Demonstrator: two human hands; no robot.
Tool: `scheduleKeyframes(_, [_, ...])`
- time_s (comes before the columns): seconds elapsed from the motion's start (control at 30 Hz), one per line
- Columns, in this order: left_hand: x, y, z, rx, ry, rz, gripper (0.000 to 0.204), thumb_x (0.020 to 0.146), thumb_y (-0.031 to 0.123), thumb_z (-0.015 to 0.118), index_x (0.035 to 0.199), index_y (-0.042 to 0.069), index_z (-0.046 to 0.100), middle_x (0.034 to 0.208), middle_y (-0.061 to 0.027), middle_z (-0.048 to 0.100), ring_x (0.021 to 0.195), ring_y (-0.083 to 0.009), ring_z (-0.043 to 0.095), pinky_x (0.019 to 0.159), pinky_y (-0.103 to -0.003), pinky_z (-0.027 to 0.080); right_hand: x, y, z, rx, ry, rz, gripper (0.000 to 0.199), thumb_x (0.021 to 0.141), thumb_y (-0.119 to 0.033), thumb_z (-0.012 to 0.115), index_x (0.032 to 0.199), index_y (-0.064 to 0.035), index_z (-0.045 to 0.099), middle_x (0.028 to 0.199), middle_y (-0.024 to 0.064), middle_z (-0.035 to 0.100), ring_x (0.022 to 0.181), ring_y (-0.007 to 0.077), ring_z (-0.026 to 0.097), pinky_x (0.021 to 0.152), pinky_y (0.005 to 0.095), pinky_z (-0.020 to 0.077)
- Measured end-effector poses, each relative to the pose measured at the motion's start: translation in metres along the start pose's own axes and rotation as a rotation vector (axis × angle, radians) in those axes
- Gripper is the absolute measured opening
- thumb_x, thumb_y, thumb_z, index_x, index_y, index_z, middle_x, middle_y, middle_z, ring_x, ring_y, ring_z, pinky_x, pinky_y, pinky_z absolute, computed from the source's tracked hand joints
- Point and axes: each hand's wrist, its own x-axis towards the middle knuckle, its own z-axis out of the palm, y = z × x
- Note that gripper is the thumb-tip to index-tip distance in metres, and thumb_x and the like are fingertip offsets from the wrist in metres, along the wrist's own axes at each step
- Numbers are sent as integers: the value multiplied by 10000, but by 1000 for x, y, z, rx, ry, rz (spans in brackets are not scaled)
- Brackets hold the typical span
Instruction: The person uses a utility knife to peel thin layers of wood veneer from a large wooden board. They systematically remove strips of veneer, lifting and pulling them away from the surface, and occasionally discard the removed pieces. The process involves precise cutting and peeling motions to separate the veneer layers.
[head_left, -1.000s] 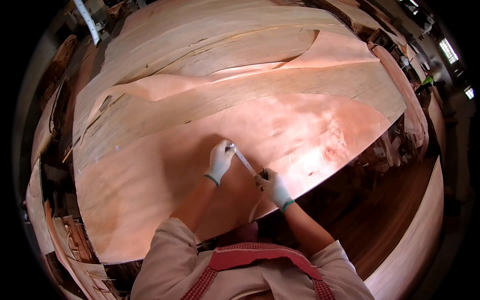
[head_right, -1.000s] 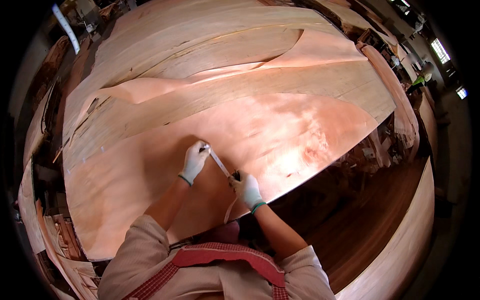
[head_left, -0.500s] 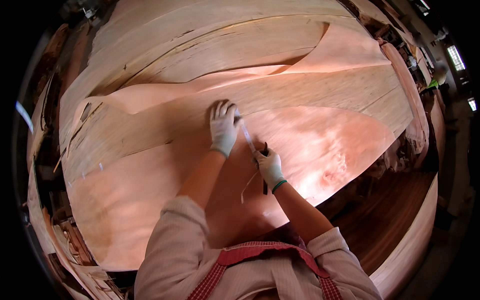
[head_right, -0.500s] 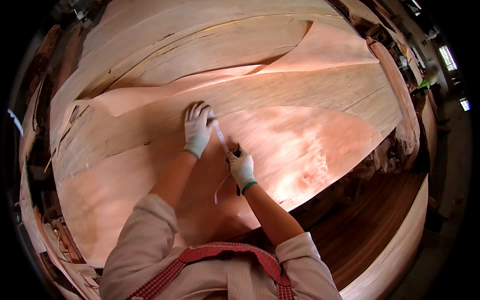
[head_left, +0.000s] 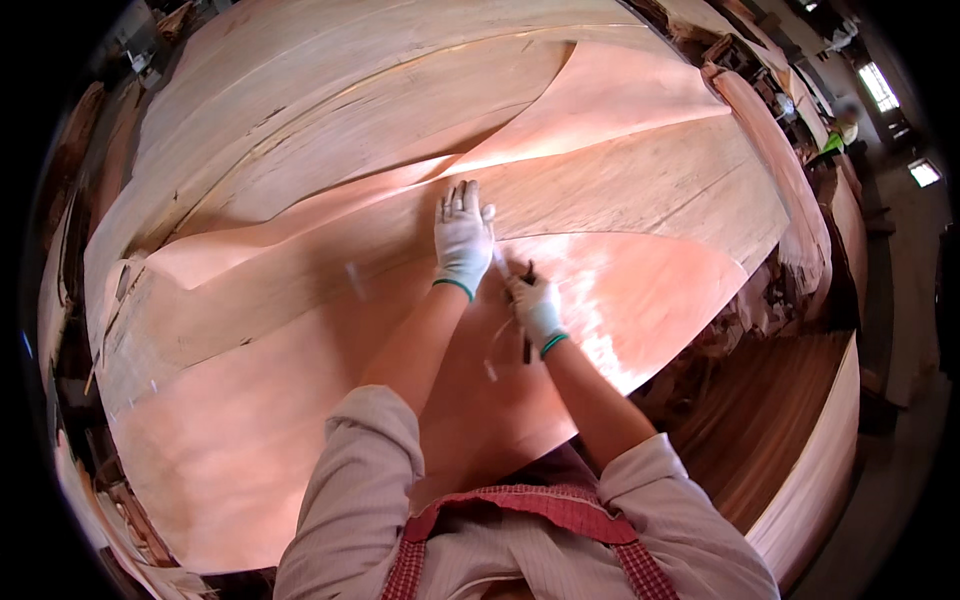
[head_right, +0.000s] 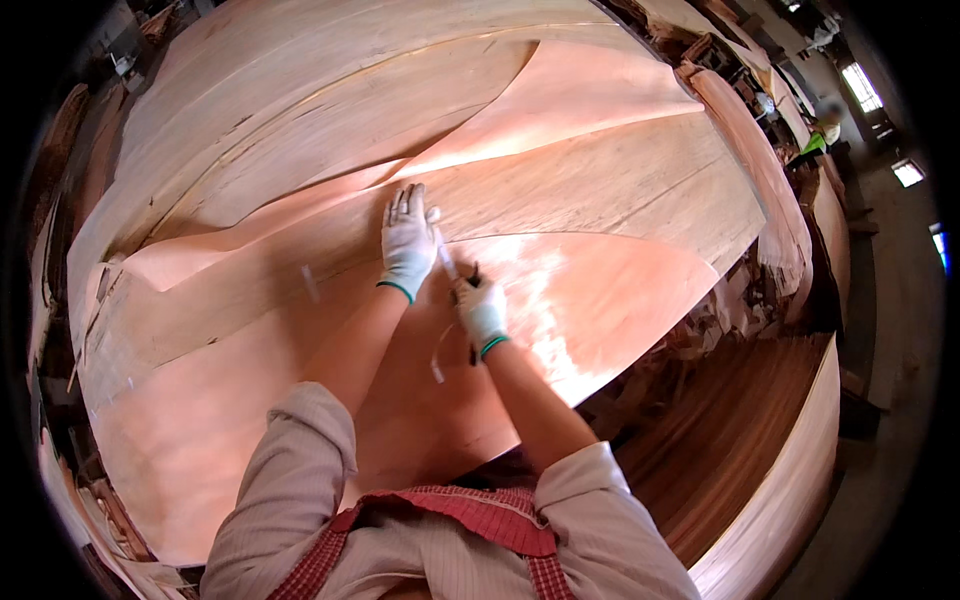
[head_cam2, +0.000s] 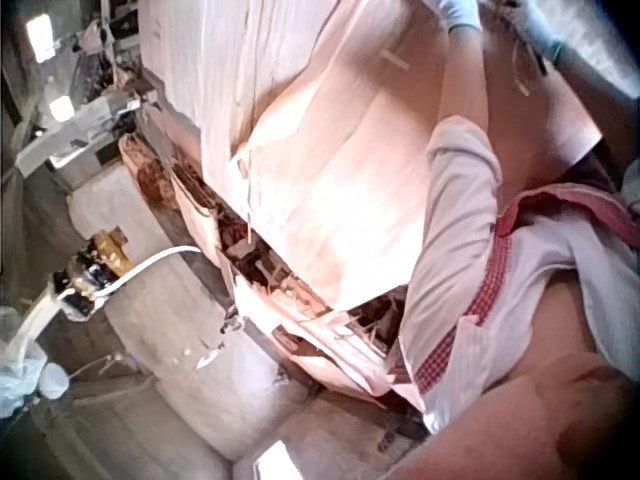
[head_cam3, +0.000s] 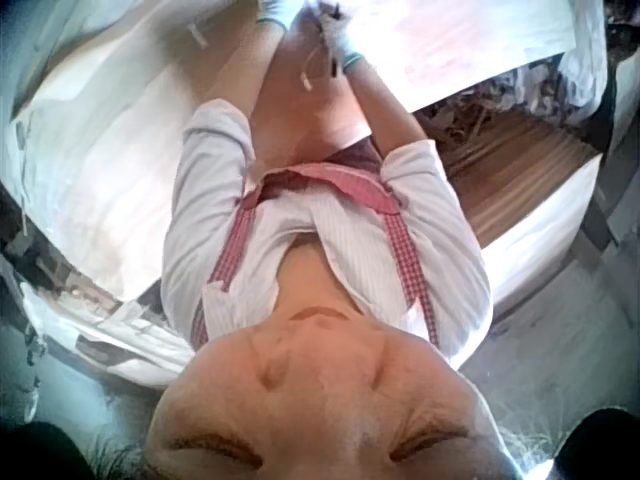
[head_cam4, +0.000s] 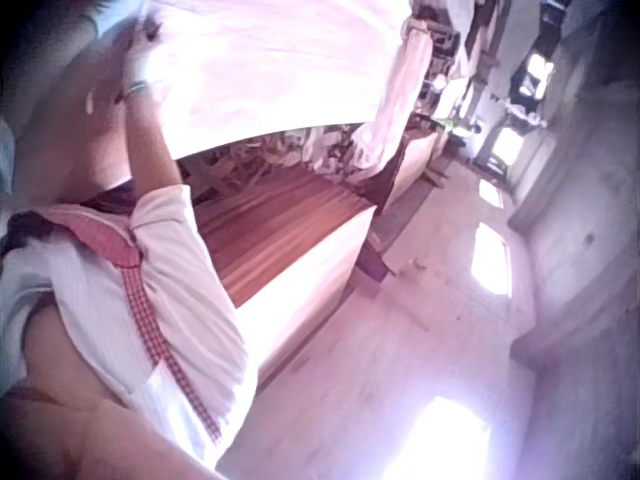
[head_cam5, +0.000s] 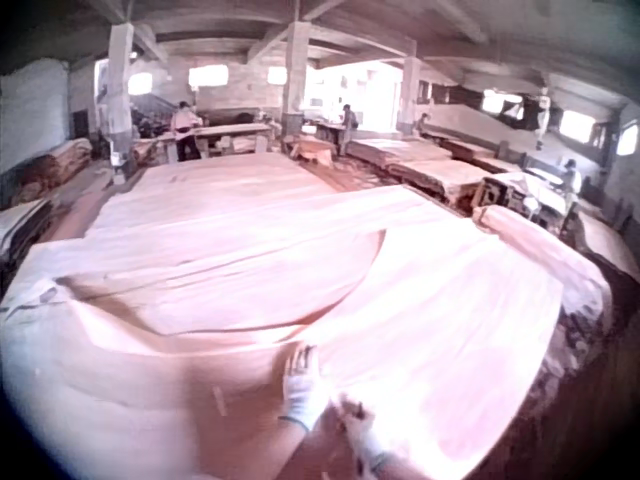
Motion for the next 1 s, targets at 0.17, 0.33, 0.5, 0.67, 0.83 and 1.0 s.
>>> scheduleKeyframes(0.17, [-3, 15, 42, 406, -112, 48, 629, 958, 405, 366, 1448, 18, 291, 1518, -136, 279, 1404, -295, 246, 1155, -443, 136, 31, -19, -55, -692, -127, -376, 214, 847, -194, 611, 942, -2, 601, 828, 229, 648, 797, 401, 624, 686, 463, 492])
scheduleKeyframes(0.33, [-4, 54, 45, 407, -139, 38, 614, 960, 369, 416, 1448, 16, 294, 1517, -161, 271, 1386, -327, 278, 1142, -463, 174, 47, -62, -203, -266, -148, -172, 212, 878, -196, 646, 925, -8, 560, 749, 165, 623, 647, 248, 599, 600, 370, 477])
scheduleKeyframes(0.5, [-47, 245, 39, -1277, -718, -304, 425, 902, 117, 617, 1284, 8, 464, 1116, -66, 582, 1057, -185, 569, 968, -340, 466, 5, -26, -286, -75, -63, -113, 177, 904, -161, 620, 944, -5, 548, 744, 95, 616, 637, 146, 566, 586, 298, 463])
scheduleKeyframes(0.67, [-89, 291, 105, -1279, -836, -624, 86, 924, 61, 556, 972, -3, 590, 913, -17, 595, 852, -87, 576, 770, -272, 528, -1, 43, -327, -118, -10, -53, 192, 899, -160, 625, 987, -4, 556, 800, 105, 644, 686, 205, 604, 635, 315, 484])
scheduleKeyframes(0.83, [-70, 306, 140, -655, -658, -76, 125, 888, 102, 608, 966, 6, 589, 909, -100, 619, 816, -201, 618, 715, -323, 505, 7, 69, -361, 85, -16, 86, 214, 910, -165, 621, 1014, 10, 556, 726, 66, 621, 575, 129, 545, 509, 273, 434])
scheduleKeyframes(1.0, [-54, 340, 143, -57, -744, 662, 66, 823, 123, 578, 865, 73, 588, 885, -117, 579, 822, -281, 591, 741, -383, 495, 27, 53, -414, 213, 285, 8, 121, 911, -135, 585, 919, -15, 587, 708, 22, 603, 522, 67, 485, 481, 227, 396])
